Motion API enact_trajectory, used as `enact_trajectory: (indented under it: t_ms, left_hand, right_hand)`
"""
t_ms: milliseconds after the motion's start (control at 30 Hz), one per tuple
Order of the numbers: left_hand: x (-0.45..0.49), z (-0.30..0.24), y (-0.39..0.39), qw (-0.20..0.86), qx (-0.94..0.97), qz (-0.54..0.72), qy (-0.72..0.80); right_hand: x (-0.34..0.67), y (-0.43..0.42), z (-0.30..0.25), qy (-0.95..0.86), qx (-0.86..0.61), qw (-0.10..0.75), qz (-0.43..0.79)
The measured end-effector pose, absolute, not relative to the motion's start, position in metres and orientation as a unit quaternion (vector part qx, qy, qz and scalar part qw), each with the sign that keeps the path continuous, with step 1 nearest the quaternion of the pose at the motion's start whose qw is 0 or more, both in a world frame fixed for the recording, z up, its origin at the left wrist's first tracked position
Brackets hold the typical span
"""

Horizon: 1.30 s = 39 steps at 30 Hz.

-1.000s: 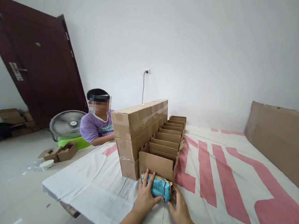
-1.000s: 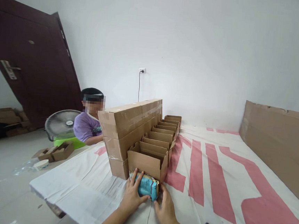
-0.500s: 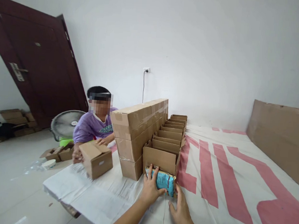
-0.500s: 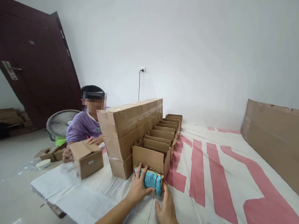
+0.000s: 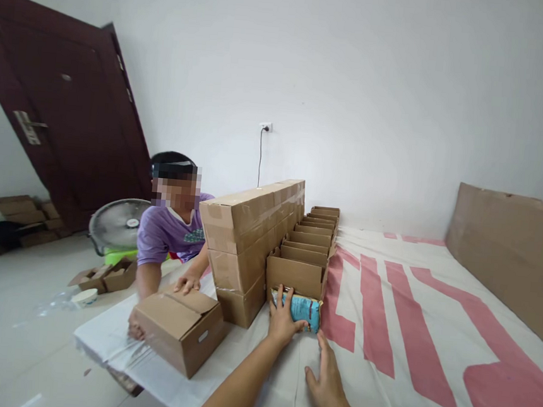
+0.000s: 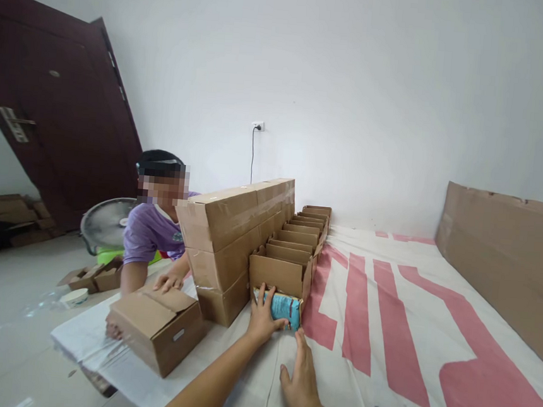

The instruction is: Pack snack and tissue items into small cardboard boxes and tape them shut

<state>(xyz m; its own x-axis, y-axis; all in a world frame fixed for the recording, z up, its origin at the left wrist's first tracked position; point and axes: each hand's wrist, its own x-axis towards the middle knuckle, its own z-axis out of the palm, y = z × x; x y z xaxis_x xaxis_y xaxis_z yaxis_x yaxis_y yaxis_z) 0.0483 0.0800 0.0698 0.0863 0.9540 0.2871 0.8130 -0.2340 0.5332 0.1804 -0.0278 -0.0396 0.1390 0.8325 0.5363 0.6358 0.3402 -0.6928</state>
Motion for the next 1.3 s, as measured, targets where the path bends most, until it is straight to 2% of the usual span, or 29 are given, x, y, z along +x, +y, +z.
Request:
enact_trajectory:
  t_ms: [267, 467, 667, 800, 967, 1033, 1100, 1300]
  left_hand:
    - [0.065, 0.076, 0.087, 0.084, 0.694, 0.317, 0.641]
    - [0.079, 0.071, 0.048, 0.067, 0.699, 0.336, 0.628]
    - [0.055, 0.071, -0.014, 0.089, 0.812, 0.371, 0.441]
    - [0.006, 0.104, -0.035, 0.023, 0.813, 0.435, 0.387]
    - [-0.088, 0.169, -0.017, -0.073, 0.730, 0.474, 0.487]
    - [-0.128, 0.189, -0.003, -0.095, 0.674, 0.414, 0.604]
    - [-0.162, 0.200, 0.011, -0.074, 0.622, 0.325, 0.709]
    - [-0.197, 0.188, 0.027, 0.006, 0.610, 0.202, 0.766]
  right_hand:
    - [0.183, -0.026, -0.042, -0.638, -0.570, 0.506, 0.107]
    - [0.184, -0.027, -0.038, -0.639, -0.563, 0.514, 0.103]
    - [0.184, -0.028, -0.034, -0.632, -0.561, 0.522, 0.118]
    - [0.183, -0.031, -0.031, -0.635, -0.564, 0.514, 0.123]
    - [0.185, -0.034, -0.027, -0.642, -0.566, 0.499, 0.135]
    - [0.185, -0.035, -0.025, -0.646, -0.561, 0.497, 0.141]
    - [0.185, -0.036, -0.024, -0.647, -0.558, 0.498, 0.146]
    - [0.184, -0.039, -0.017, -0.635, -0.561, 0.504, 0.170]
